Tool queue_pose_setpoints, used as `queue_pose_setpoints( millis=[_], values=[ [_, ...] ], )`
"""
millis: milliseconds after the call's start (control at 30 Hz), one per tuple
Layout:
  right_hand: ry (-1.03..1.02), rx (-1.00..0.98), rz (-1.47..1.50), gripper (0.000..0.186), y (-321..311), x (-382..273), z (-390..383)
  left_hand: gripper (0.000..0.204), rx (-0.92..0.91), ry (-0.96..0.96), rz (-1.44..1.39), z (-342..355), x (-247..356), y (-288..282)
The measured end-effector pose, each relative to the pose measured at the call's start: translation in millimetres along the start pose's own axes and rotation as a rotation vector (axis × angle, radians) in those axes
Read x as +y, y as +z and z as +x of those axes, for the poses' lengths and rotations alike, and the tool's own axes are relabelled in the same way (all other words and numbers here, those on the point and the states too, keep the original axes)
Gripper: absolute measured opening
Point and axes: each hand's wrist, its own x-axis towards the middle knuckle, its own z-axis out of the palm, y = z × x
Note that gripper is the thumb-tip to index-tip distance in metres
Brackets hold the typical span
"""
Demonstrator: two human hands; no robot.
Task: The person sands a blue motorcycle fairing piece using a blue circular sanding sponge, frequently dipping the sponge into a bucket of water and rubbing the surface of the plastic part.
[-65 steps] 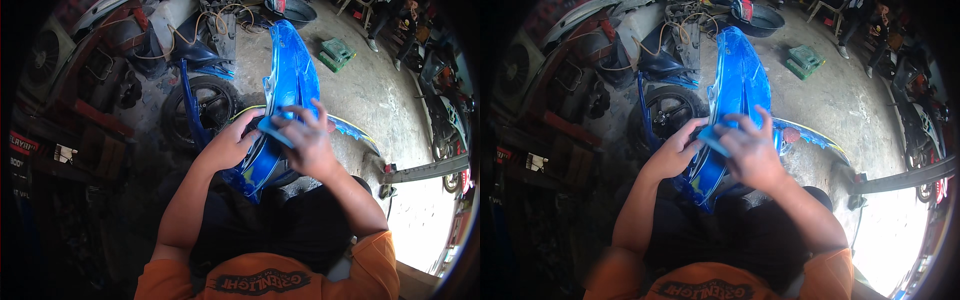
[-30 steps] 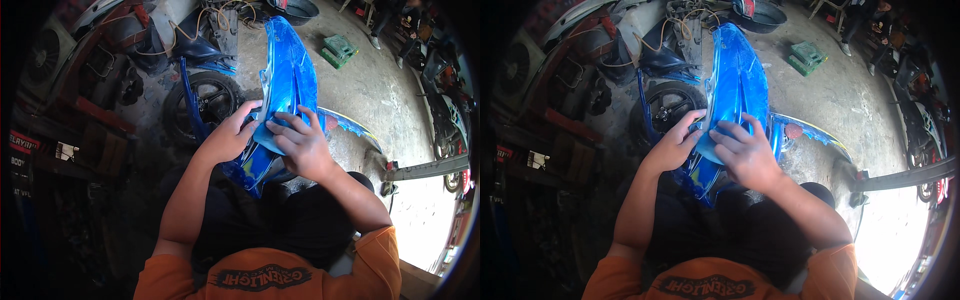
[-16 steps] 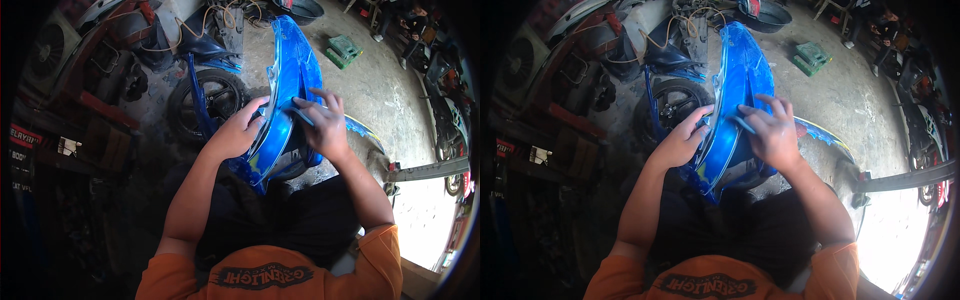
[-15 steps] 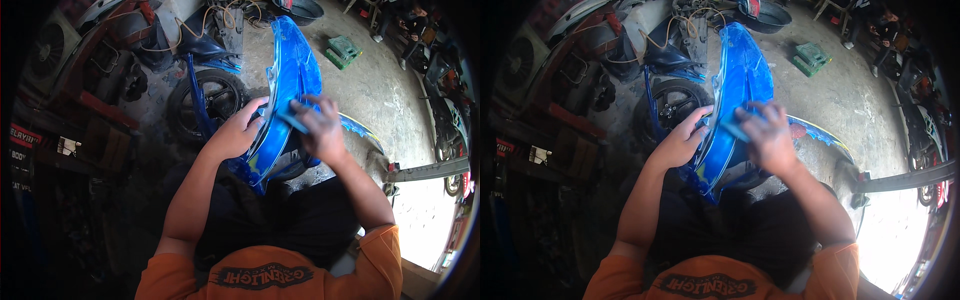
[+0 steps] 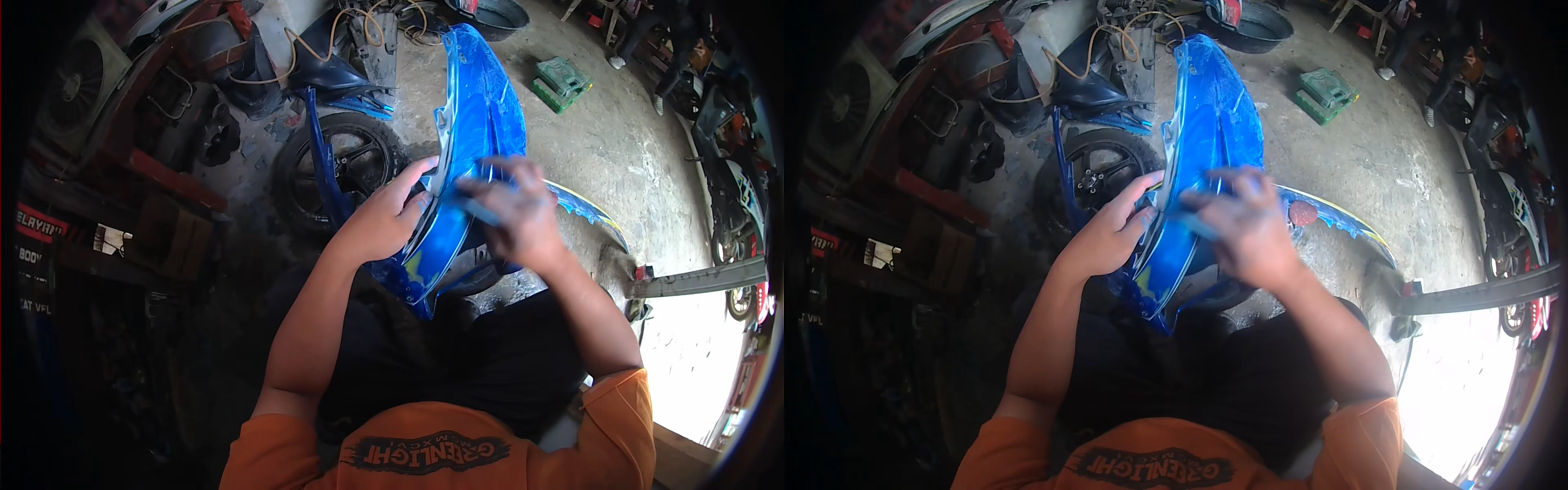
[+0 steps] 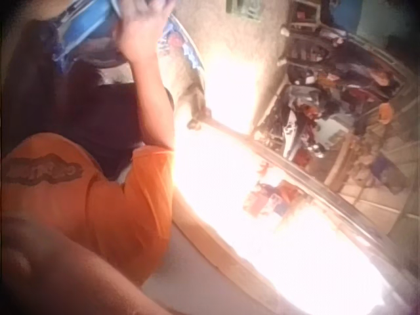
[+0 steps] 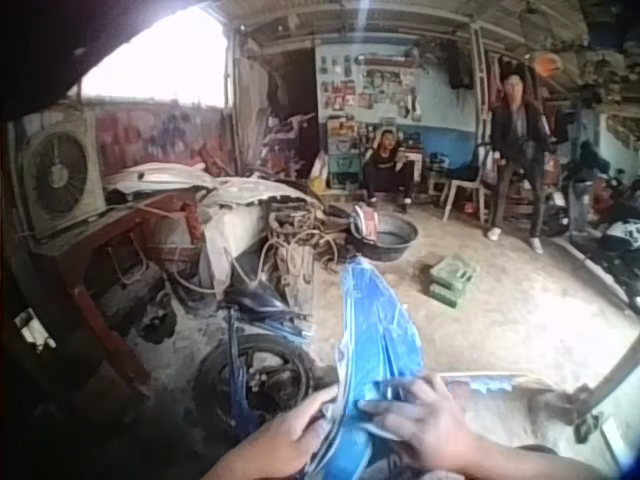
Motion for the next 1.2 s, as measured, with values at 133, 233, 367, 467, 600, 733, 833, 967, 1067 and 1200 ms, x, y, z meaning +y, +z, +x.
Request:
queue_pose_setpoints(
  millis=[133,233,367,467,600,733,833,967,1067,1200],
  values=[
    [0.011,0.013,-0.013,0.046,-2,6,-8,0.055,-0.022,0.054,0.004,-2,0,-1],
    [-0.115,-0.09,0.064,0.036,-2,-4,-6,0.056,0.002,-0.018,-0.02,-6,1,0],
    [0.014,0.057,-0.114,0.031,0,9,-7,0.056,-0.003,-0.005,0.005,-4,4,0],
    [-0.158,-0.084,0.023,0.037,2,-22,-8,0.053,0.048,0.077,0.018,-2,-7,1],
    [0.042,0.089,-0.143,0.058,-1,14,-4,0.055,0.025,0.065,0.032,-1,-4,2],
    [-0.113,-0.077,0.155,0.06,10,-23,-15,0.053,0.055,0.057,-0.01,-4,-7,2],
    [-0.099,-0.049,0.075,0.058,4,-4,-10,0.053,0.071,0.09,-0.013,-2,-8,2],
    [-0.024,0.013,0.061,0.047,4,3,-15,0.053,0.008,-0.027,-0.003,-3,5,1],
    [-0.174,-0.053,0.136,0.033,17,-21,-15,0.053,0.092,0.107,0.014,-5,-9,2],
    [0.111,0.069,0.143,0.05,8,7,-10,0.055,0.024,-0.02,-0.013,-4,10,-1]
  ],
)
